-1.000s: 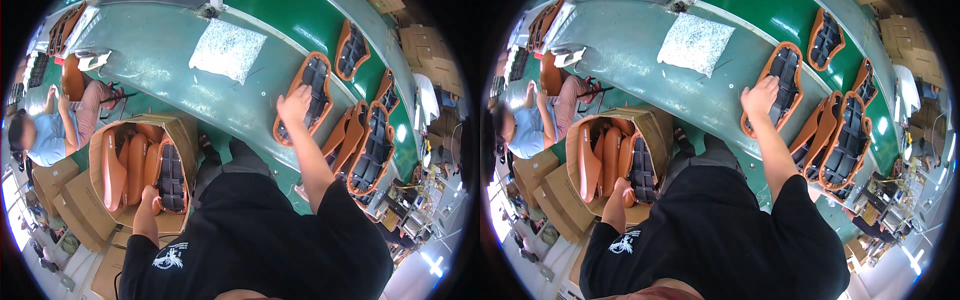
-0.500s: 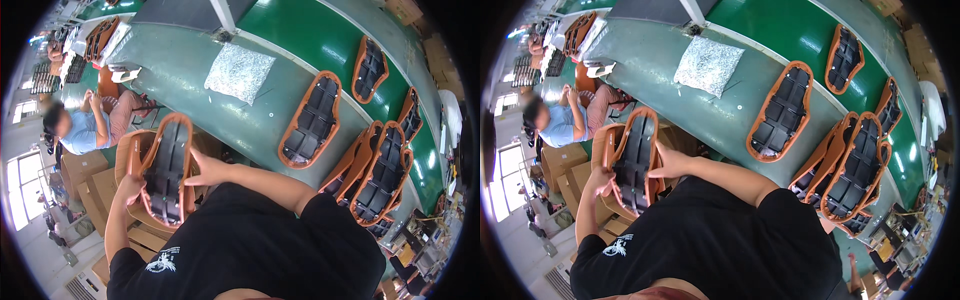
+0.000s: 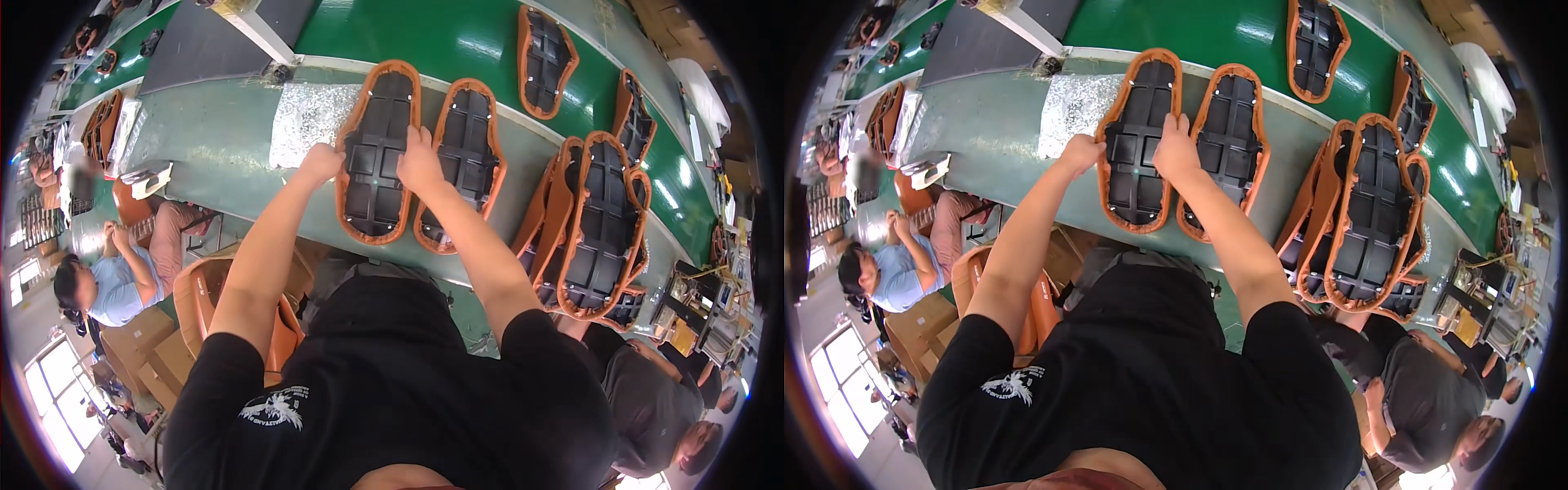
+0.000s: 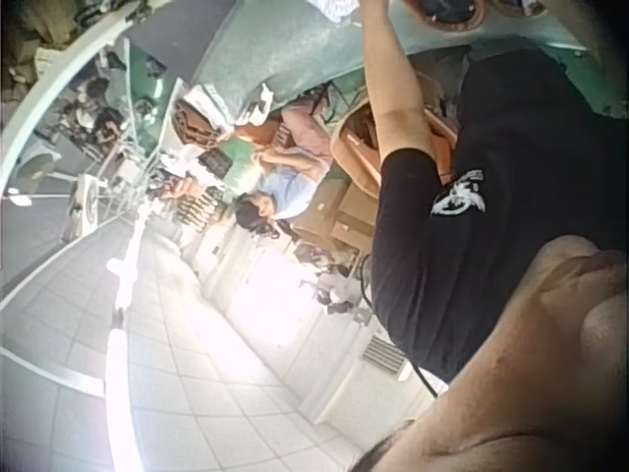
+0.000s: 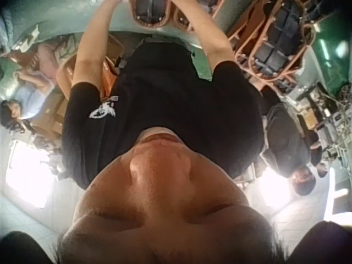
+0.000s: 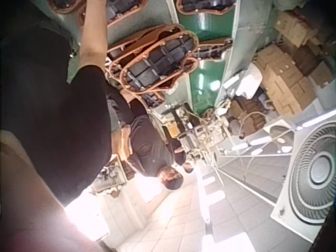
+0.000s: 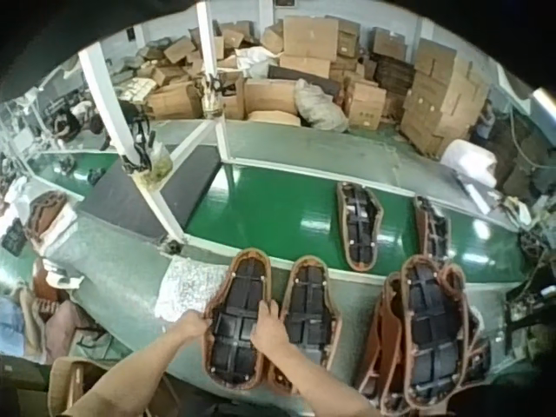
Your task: The recorder is assembling bicycle seats by manually inserting components into the seat bases on an assembly line.
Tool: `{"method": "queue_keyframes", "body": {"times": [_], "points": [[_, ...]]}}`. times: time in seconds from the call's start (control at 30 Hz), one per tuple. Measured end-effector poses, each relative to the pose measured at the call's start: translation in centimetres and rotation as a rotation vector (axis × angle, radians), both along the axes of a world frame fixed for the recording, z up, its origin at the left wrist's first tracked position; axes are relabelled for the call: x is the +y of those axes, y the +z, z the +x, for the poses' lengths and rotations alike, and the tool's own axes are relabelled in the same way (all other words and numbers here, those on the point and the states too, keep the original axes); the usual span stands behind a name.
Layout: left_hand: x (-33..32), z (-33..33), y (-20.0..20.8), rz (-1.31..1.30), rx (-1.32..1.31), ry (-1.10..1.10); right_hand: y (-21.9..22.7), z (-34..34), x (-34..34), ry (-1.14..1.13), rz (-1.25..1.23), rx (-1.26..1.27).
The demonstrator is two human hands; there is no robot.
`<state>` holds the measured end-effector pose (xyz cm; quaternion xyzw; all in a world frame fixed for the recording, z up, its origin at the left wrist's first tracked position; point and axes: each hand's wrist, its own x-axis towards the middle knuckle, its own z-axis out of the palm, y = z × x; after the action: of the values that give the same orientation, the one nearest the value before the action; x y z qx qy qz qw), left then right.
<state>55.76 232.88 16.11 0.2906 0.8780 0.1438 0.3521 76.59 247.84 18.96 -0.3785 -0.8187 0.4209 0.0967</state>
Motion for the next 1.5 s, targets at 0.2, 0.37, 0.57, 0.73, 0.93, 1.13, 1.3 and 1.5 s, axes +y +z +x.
{"method": "queue_keyframes", "body": {"times": [0.2, 0.37, 0.57, 0.73, 0.93, 1.13, 1.3, 1.5], "points": [[-1.8, -7.1, 0.6, 0.162, -0.109, -0.125, 3.1, -3.5, -4.5, 0.17, 0.554, 0.127], [-0.9, -13.4, 1.4, -0.111, 0.21, -0.493, 1.0, -11.5, -5.3, 0.199, -0.112, 0.051], [1.4, -17.3, 1.0, -0.294, 0.279, -1.06, -2.1, -19.8, -7.9, 0.429, -0.013, -0.318], [3.3, -18.0, -0.8, -0.393, 0.359, -1.214, -3.2, -21.2, -7.2, 0.553, 0.169, -0.332], [4.5, -18.7, -2.9, -0.374, 0.354, -1.308, -4.1, -22.8, -6.6, 0.503, 0.147, -0.476], [3.2, -21.2, -2.0, -0.368, 0.375, -1.337, -5.8, -25.6, -6.7, 0.598, 0.138, -0.571], [1.8, -21.9, 1.4, -0.344, 0.382, -1.244, -4.4, -27.1, -6.9, 0.65, 0.201, -0.563], [-0.7, -23.5, 1.5, -0.377, 0.383, -1.183, -3.8, -28.0, -8.8, 0.589, 0.182, -0.491]]}}
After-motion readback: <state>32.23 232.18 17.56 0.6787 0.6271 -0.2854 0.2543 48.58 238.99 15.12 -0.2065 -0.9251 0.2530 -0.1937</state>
